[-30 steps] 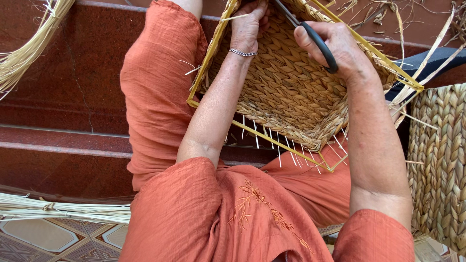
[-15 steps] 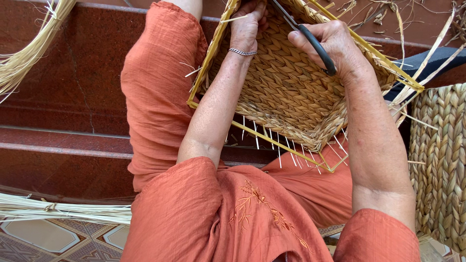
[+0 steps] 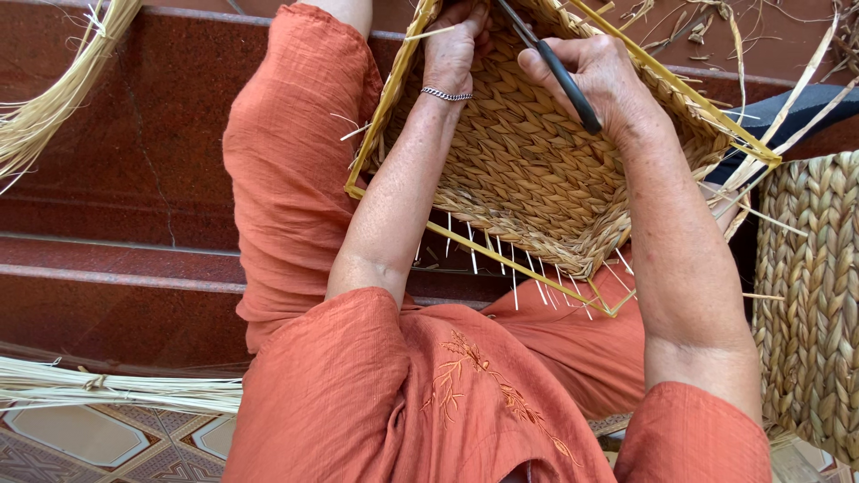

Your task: The person trims excess woven straw from a rectangular basket using shears. They rotate the basket to access different edges, cut protruding strands, and occasionally pull loose pieces by hand.

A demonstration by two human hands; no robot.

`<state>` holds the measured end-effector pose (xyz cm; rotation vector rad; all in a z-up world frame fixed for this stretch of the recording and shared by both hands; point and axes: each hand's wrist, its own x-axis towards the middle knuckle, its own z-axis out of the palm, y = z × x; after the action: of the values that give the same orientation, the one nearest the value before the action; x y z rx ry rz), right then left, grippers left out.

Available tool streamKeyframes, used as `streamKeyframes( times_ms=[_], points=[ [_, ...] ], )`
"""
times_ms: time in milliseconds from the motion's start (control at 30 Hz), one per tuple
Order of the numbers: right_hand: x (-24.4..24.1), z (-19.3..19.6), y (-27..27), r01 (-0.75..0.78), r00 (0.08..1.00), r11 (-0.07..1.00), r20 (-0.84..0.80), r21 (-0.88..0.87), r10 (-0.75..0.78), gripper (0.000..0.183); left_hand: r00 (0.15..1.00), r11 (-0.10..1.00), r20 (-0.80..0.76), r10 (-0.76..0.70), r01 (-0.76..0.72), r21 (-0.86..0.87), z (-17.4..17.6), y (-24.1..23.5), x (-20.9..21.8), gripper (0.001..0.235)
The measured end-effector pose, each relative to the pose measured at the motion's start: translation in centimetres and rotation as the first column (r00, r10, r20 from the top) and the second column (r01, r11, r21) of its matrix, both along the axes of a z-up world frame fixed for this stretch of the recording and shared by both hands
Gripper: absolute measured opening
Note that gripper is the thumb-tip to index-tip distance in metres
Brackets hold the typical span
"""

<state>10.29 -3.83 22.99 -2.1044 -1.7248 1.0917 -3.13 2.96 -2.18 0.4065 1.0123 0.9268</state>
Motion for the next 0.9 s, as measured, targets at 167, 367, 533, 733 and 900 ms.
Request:
streamKeyframes(
  times_ms=[167,367,533,733,900],
  points=[
    [0.3,1.0,-1.0,0.021,1.0,0.994,-0.01,-0.11,-0.023,0.043,0.999,0.997,0.034,0.007,-0.005,-0.079,-0.4,-0.2,0.3,0.018],
    [1.3,2.9,-5.4,0.164,0.986,0.972,0.004,-0.17,-0.166,0.053,0.991,0.977,-0.091,-0.097,0.077,-0.199,-0.3,-0.7,0.0,0.023],
    [1.9,3.0,-12.3,0.25,0.962,0.957,-0.075,-0.146,-0.263,0.049,0.793,0.858,-0.559,-0.243,0.444,0.257,4.0,-0.5,-0.5,0.018],
    [1.3,3.1,-19.9,0.369,0.921,0.914,-0.07,-0.167,-0.384,0.049,0.499,0.375,-0.802,-0.329,0.848,0.374,14.6,-0.1,-6.4,0.017],
    [-0.5,3.4,-23.1,0.451,0.86,0.889,-0.227,-0.083,-0.457,0.056,0.306,0.134,-0.922,-0.239,0.95,0.28,20.9,2.0,-12.6,0.024]
  ],
)
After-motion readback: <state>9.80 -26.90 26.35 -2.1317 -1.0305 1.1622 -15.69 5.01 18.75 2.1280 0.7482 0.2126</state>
